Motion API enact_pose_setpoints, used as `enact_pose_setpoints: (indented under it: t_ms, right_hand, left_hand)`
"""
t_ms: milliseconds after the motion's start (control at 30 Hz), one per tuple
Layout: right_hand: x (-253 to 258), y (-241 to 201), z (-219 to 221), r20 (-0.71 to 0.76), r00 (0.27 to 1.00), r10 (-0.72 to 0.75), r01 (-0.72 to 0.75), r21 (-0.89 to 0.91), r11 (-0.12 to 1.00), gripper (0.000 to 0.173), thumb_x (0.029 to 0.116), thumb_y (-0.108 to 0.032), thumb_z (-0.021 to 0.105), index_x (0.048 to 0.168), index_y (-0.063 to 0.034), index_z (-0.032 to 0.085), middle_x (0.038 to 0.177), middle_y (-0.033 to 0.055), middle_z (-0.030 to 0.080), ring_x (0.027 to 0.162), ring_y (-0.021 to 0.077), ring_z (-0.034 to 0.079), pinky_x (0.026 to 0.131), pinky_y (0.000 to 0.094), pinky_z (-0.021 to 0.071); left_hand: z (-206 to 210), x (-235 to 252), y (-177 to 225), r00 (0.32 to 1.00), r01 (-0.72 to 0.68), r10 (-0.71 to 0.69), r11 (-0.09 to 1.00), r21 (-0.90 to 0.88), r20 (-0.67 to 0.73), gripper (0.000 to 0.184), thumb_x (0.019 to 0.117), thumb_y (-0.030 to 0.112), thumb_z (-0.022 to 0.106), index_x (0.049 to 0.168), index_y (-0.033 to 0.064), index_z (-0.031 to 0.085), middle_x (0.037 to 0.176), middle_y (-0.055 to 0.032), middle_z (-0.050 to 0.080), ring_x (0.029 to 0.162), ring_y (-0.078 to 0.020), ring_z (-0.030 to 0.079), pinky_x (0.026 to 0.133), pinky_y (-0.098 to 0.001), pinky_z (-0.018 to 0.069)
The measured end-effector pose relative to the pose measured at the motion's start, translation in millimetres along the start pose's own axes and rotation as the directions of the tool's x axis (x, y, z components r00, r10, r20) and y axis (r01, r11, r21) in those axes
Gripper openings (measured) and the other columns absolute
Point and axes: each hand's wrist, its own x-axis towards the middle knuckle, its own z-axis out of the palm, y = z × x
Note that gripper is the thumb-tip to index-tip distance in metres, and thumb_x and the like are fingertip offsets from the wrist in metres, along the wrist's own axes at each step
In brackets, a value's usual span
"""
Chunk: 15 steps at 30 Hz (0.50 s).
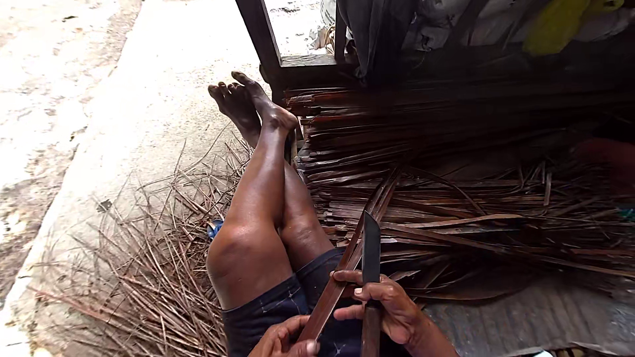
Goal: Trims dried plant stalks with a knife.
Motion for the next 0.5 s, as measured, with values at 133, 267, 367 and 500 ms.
enact_pose_setpoints:
  t_ms: [133,267,367,500]
  right_hand:
    - [-6.2,1.8,-3.1,0.019,0.999,-0.047,0.047,0.037,0.998,0.045,0.0886,0.002,0.042,0.128,0.0027,0.063,0.135,0.0145,0.064,0.115,0.0263,0.069,0.093,0.0452,0.0604]
    - [-27.0,-14.5,-4.5,-0.157,0.967,-0.199,0.187,-0.091,0.978,0.051,0.0882,0.001,0.045,0.138,0.0005,0.055,0.133,0.0139,0.064,0.104,0.027,0.072,0.083,0.0445,0.0638]
    - [-50.3,-20.2,-24.4,-0.144,0.927,-0.347,0.304,-0.254,0.918,0.043,0.092,-0.007,0.049,0.133,-0.0023,0.06,0.122,0.0127,0.07,0.076,0.0171,0.074,0.063,0.0314,0.0633]
    - [-67.3,-9.6,-50.5,0.261,0.842,-0.472,0.532,-0.255,0.807,0.047,0.1017,-0.039,0.058,0.14,-0.0118,0.062,0.125,0.0099,0.069,0.075,0.0098,0.069,0.065,0.0245,0.0594]
  left_hand:
    - [11.2,38.2,16.5,0.998,0.013,-0.005,0.99,-0.141,0.059,0.019,0.0999,0.01,0.054,0.115,0.002,0.063,0.09,-0.006,0.075,0.074,-0.0152,0.073,0.071,-0.0306,0.0633]
    - [20.9,59.7,23.1,1.0,0.024,-0.027,0.977,-0.21,-0.01,0.014,0.095,-0.001,0.056,0.103,-0.0003,0.067,0.081,-0.0083,0.074,0.066,-0.0149,0.073,0.065,-0.0277,0.0628]
    - [23.6,60.7,25.8,0.997,0.024,-0.039,0.975,-0.219,-0.065,0.012,0.0935,-0.004,0.059,0.101,-0.0014,0.068,0.079,-0.0092,0.074,0.064,-0.0151,0.072,0.064,-0.0271,0.0626]
    - [26.5,60.0,26.9,0.992,0.0,-0.026,0.979,-0.206,-0.123,0.013,0.0917,-0.007,0.061,0.101,-0.0024,0.068,0.077,-0.0094,0.074,0.064,-0.0155,0.072,0.063,-0.0272,0.0628]
